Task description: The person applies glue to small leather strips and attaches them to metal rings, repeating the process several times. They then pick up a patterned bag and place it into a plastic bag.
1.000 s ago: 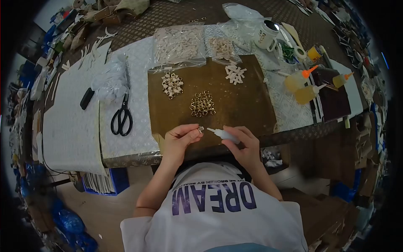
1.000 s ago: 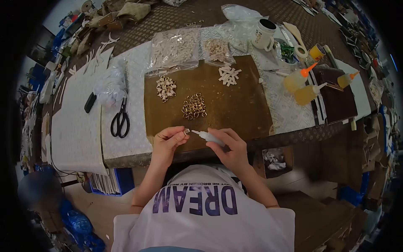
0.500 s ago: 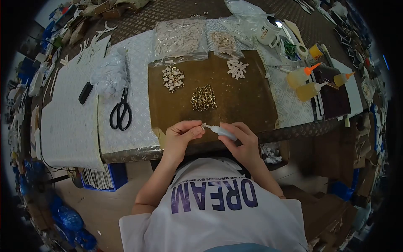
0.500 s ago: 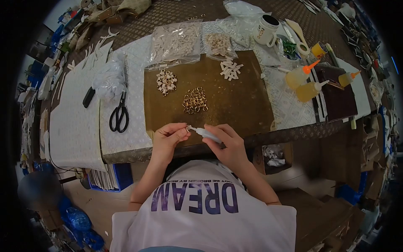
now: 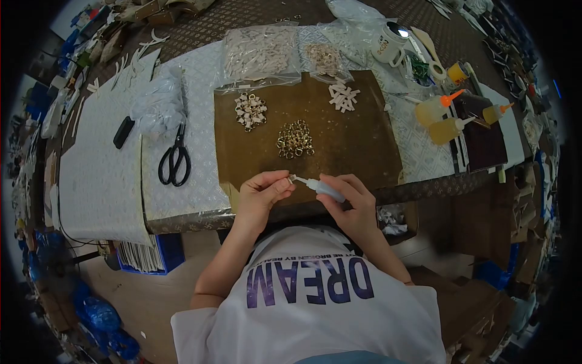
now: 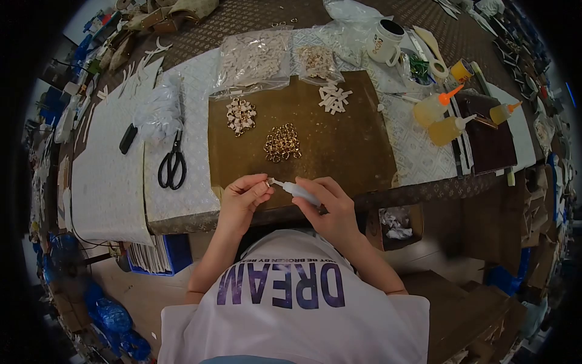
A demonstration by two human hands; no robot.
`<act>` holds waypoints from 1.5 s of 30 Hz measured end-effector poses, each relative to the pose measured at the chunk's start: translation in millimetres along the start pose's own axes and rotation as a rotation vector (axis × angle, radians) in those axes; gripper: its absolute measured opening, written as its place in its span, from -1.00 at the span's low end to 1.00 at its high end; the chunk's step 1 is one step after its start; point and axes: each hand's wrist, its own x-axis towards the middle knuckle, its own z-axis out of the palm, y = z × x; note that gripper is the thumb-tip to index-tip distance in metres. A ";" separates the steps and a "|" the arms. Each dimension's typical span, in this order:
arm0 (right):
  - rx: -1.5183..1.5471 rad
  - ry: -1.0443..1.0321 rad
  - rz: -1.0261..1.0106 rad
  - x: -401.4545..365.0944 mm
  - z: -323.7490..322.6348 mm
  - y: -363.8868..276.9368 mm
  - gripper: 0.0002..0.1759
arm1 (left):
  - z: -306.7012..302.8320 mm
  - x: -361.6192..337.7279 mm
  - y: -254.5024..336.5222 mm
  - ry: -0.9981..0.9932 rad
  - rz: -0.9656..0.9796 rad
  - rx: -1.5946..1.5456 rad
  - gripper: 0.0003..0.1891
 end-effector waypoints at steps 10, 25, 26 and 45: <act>-0.023 -0.025 0.028 -0.5 2.3 4.3 -0.62 | 0.3 -0.4 -4.7 -0.004 0.025 0.044 -0.81; 0.864 0.219 0.477 -0.6 -8.1 53.9 -0.53 | -3.1 2.9 -4.9 -0.041 -0.112 -0.112 -0.80; 0.846 0.230 0.463 -1.4 -9.0 57.8 -0.54 | -2.4 2.5 -4.7 -0.044 -0.111 -0.103 -0.80; 0.652 0.395 0.367 6.4 -21.6 90.8 -0.59 | -0.5 4.3 -7.9 -0.046 -0.129 -0.057 -0.82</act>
